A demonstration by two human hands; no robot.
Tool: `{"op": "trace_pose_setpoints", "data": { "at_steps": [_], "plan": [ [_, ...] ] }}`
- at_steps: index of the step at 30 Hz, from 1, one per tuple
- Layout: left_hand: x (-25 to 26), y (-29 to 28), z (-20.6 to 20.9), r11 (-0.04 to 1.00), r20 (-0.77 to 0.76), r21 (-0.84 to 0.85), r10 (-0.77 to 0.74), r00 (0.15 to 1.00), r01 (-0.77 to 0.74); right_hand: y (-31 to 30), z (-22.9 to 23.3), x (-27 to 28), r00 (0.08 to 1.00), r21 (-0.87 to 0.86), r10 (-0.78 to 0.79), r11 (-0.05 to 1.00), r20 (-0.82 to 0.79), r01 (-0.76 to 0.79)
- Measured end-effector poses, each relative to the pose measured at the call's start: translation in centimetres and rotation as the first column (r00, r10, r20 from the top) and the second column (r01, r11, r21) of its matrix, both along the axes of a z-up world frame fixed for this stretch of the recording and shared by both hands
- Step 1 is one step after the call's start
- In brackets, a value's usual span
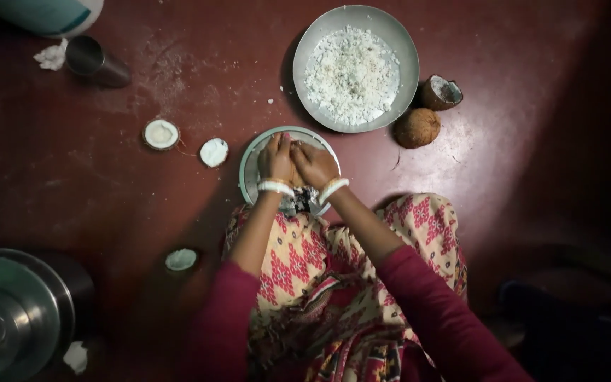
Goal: The person sits on the floor and uses a handheld grater to grate coconut meat from several coconut halves into a metal bowl. The grated coconut accumulates in the bowl while empty shells are placed on the floor.
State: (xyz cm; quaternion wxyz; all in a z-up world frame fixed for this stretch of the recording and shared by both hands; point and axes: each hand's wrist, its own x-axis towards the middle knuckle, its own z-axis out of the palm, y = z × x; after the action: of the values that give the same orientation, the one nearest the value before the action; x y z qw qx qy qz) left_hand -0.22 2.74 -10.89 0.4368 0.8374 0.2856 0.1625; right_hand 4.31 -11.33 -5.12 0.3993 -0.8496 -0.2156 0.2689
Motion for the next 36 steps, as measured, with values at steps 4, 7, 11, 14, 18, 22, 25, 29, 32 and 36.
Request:
{"op": "trace_pose_setpoints", "data": {
  "at_steps": [4,7,11,14,18,22,25,29,32,36],
  "plan": [
    [3.5,1.6,-2.4,0.999,-0.409,-0.051,-0.009,0.913,-0.013,2.1,-2.1,3.9,0.982,0.179,0.003,0.983,-0.188,0.031],
    [1.3,0.4,1.5,0.991,-0.252,-0.131,-0.039,0.967,0.006,0.4,-0.4,1.2,0.991,0.095,0.042,0.995,-0.128,-0.03],
    [-3.5,-2.8,9.0,0.994,0.172,-0.086,-0.054,0.984,0.07,-1.5,3.3,-2.2,0.978,0.156,0.043,0.985,0.206,-0.076],
    [-4.9,-4.0,10.9,0.977,0.264,0.172,-0.172,0.949,0.129,-2.2,2.0,-4.2,0.953,0.384,-0.027,0.919,0.301,-0.095],
    [-2.2,-3.4,9.7,0.979,0.021,0.149,-0.144,0.989,0.139,-0.7,-2.6,-1.9,0.968,0.427,-0.173,0.901,0.18,0.082],
    [3.5,-0.9,5.8,0.997,-0.437,0.029,-0.049,0.898,0.069,0.5,-4.4,2.1,0.95,0.204,-0.105,0.964,-0.293,0.169],
    [3.8,-0.1,4.5,0.983,-0.423,-0.179,-0.106,0.9,0.032,0.5,-3.6,3.9,0.669,0.136,-0.132,0.933,-0.731,0.332],
    [-3.1,-2.2,5.3,0.965,-0.007,-0.258,0.055,0.998,-0.055,-2.7,-4.2,2.1,0.408,0.242,-0.018,0.781,-0.913,0.576],
    [-5.5,-2.6,6.9,0.988,0.062,0.134,-0.091,0.994,0.082,-5.5,-3.3,0.2,0.337,0.374,0.178,0.599,-0.924,0.708],
    [-5.8,-2.9,8.2,0.927,-0.018,0.36,-0.104,0.994,0.104,-8.0,-3.3,-1.2,0.16,0.272,0.301,0.377,-0.94,0.885]
  ]
}}
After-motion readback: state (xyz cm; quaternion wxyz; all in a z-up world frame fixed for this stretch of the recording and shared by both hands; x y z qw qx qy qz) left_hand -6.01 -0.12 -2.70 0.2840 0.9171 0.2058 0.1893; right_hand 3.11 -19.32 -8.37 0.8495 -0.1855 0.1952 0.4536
